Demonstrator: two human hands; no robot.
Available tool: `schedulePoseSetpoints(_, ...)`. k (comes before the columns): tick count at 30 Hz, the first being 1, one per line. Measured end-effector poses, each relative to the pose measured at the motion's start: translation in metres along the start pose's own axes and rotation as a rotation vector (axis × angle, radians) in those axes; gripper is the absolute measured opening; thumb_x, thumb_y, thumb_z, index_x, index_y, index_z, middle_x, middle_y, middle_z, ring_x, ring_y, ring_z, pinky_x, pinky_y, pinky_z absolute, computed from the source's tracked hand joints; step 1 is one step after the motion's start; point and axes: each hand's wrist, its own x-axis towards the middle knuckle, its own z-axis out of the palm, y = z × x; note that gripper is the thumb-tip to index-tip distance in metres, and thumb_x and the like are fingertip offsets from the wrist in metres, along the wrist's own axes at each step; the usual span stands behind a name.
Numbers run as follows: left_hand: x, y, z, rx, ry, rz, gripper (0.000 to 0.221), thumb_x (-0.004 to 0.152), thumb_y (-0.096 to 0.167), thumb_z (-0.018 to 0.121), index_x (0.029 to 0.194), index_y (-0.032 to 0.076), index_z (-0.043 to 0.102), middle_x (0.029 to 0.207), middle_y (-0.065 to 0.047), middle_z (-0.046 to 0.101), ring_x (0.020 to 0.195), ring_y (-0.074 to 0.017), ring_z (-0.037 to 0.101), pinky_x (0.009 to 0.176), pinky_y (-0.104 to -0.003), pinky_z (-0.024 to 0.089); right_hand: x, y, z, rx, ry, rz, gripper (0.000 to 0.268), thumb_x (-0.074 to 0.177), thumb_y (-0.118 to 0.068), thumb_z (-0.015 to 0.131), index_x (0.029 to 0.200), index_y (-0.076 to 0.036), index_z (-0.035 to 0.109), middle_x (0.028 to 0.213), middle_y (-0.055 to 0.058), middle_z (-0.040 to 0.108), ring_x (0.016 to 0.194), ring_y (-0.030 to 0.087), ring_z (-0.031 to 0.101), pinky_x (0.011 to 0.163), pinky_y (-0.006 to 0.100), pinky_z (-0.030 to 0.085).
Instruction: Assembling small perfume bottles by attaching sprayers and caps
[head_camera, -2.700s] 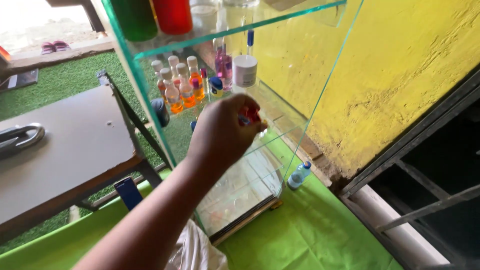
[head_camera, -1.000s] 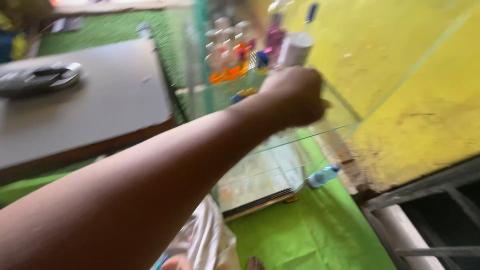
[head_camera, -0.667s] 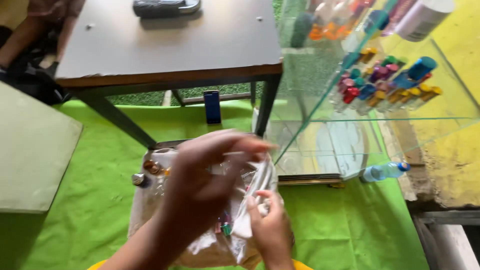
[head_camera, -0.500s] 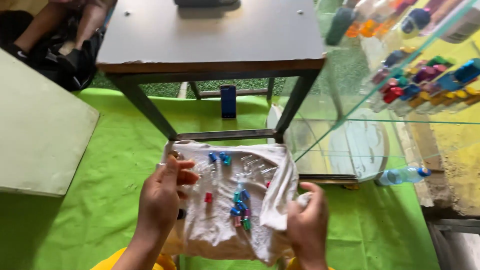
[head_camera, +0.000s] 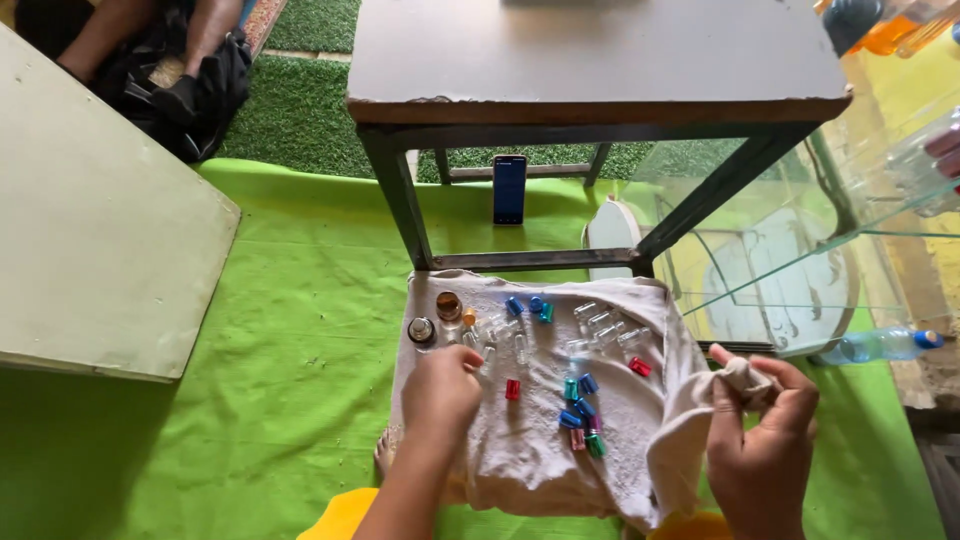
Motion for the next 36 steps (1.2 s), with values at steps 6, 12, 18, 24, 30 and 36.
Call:
schedulePoseSetpoints(6,0.055,-0.014,0.053,0.192,0.193,0.379,0.012,0.095,0.01,0.061,0.099,0.013,0.071,0.097,-0.004,0.074,0.085,-0.0212,0.071,0.072,-0.039,0.061,-0.021,0.022,0.019,-0.239,-0.151,0.297,0.039,0.085,-0.024,0.075,0.119,-0.017,0.057,0.106,0.013,0.074,0.094,0.033,0.067,0.072,0.051,0.051)
schedulePoseSetpoints(12,0.081,-0.027,0.076,0.405,0.282,0.441,0.015,0.086,0.0,0.056,0.091,0.014,0.061,0.09,-0.008,0.063,0.07,-0.0255,0.066,0.054,-0.039,0.054,-0.015,0.01,0.022,-0.082,-0.215,0.172,0.04,0.082,-0.006,0.071,0.12,-0.014,0.066,0.11,0.008,0.074,0.086,0.023,0.068,0.077,0.036,0.058)
schedulePoseSetpoints(18,0.092,-0.028,0.087,0.354,0.364,0.482,0.025,0.084,-0.008,0.051,0.09,0.014,0.06,0.086,-0.007,0.067,0.069,-0.0266,0.068,0.055,-0.044,0.056,-0.011,0.01,0.018,-0.048,-0.324,0.396,0.058,0.083,-0.004,0.056,0.138,-0.023,0.059,0.116,0.011,0.077,0.116,0.019,0.073,0.101,0.032,0.052)
schedulePoseSetpoints(24,0.041,0.017,0.064,0.257,0.222,0.261,0.027,0.082,0.025,0.062,0.107,0.025,0.07,0.105,0.001,0.07,0.09,-0.0225,0.069,0.074,-0.044,0.057,0.003,0.031,-0.003,0.091,-0.246,0.459,0.037,0.082,0.0,0.066,0.118,-0.009,0.071,0.109,0.006,0.079,0.101,0.014,0.074,0.094,0.027,0.055)
schedulePoseSetpoints(30,-0.037,0.04,0.027,-0.778,-0.248,0.077,0.043,0.09,0.01,0.067,0.132,0.002,0.066,0.122,-0.014,0.071,0.104,-0.0229,0.069,0.088,-0.03,0.063,0.047,0.03,-0.027,-0.039,-0.238,0.351,0.025,0.081,-0.019,0.082,0.099,-0.009,0.069,0.09,0.008,0.074,0.084,0.017,0.066,0.076,0.03,0.051)
schedulePoseSetpoints(36,-0.061,0.031,0.053,-1.349,-0.47,-0.221,0.036,0.096,0.001,0.059,0.131,0.002,0.07,0.094,-0.022,0.07,0.084,-0.0296,0.068,0.078,-0.038,0.061,0.078,0.013,0.021,0.055,-0.614,0.357,0.039,0.099,-0.028,0.057,0.117,0.003,0.072,0.118,0.009,0.061,0.099,0.02,0.067,0.066,0.024,0.066)
